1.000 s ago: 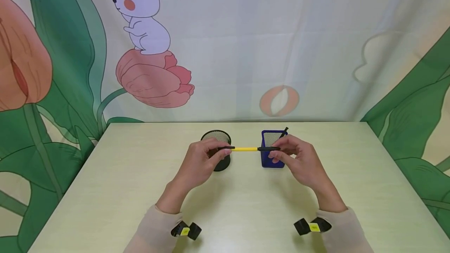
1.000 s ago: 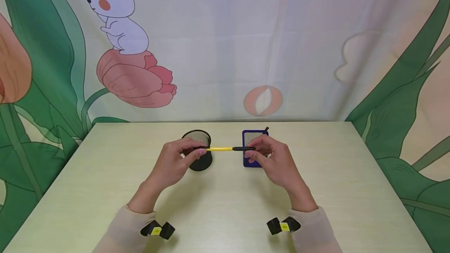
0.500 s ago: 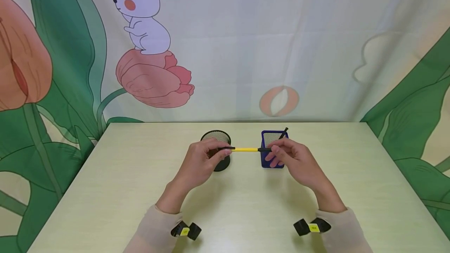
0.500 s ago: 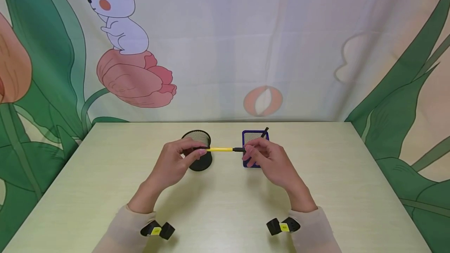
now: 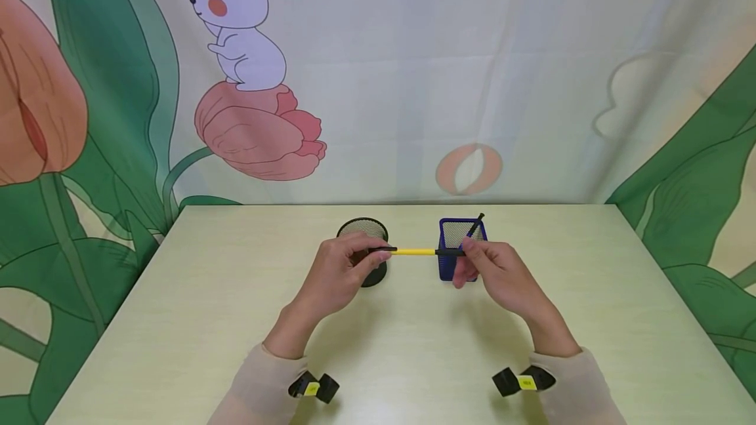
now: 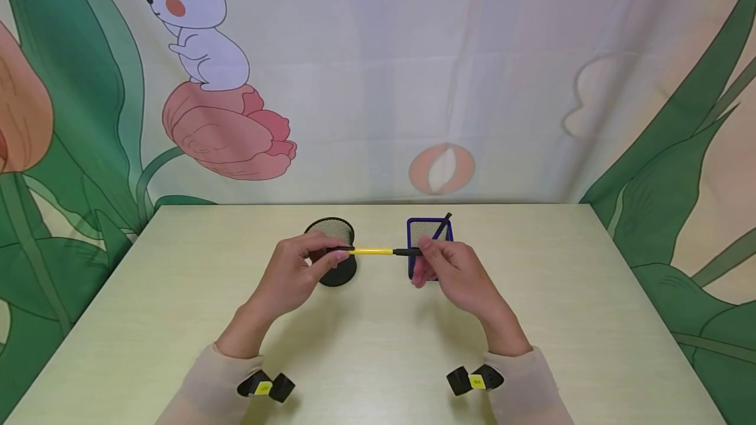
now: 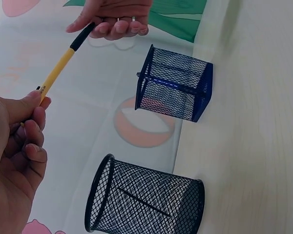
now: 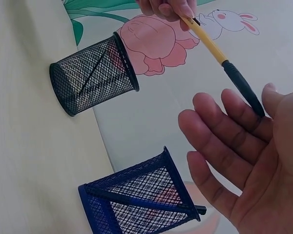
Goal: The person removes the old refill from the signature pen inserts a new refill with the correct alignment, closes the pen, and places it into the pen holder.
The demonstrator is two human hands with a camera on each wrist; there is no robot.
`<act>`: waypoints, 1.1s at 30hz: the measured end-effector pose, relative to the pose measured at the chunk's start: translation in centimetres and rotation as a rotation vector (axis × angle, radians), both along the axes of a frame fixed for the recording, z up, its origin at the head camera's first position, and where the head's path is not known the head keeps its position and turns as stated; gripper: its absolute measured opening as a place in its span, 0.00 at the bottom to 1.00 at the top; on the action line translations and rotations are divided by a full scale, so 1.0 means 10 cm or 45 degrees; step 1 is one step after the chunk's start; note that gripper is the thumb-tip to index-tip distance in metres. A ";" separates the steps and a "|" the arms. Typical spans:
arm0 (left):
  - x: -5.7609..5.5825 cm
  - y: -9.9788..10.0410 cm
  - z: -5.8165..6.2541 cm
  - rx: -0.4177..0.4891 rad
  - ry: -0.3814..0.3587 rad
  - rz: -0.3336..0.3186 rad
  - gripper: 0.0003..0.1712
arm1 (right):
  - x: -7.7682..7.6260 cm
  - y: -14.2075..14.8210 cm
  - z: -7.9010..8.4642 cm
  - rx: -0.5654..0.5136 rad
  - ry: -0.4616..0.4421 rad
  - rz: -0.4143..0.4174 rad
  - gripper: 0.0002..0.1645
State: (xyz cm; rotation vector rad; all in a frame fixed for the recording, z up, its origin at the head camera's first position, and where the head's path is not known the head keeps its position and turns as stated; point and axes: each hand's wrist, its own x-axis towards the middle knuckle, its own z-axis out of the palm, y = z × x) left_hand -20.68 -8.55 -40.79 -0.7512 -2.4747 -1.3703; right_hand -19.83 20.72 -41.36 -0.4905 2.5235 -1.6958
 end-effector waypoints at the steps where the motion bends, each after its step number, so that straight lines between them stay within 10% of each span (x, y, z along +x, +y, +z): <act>1: 0.00 0.00 0.00 0.000 0.001 -0.001 0.08 | 0.00 0.00 0.00 0.008 0.004 0.001 0.31; 33: 0.00 -0.03 0.01 -0.002 -0.029 0.018 0.08 | 0.02 0.00 0.03 -0.033 0.103 -0.079 0.08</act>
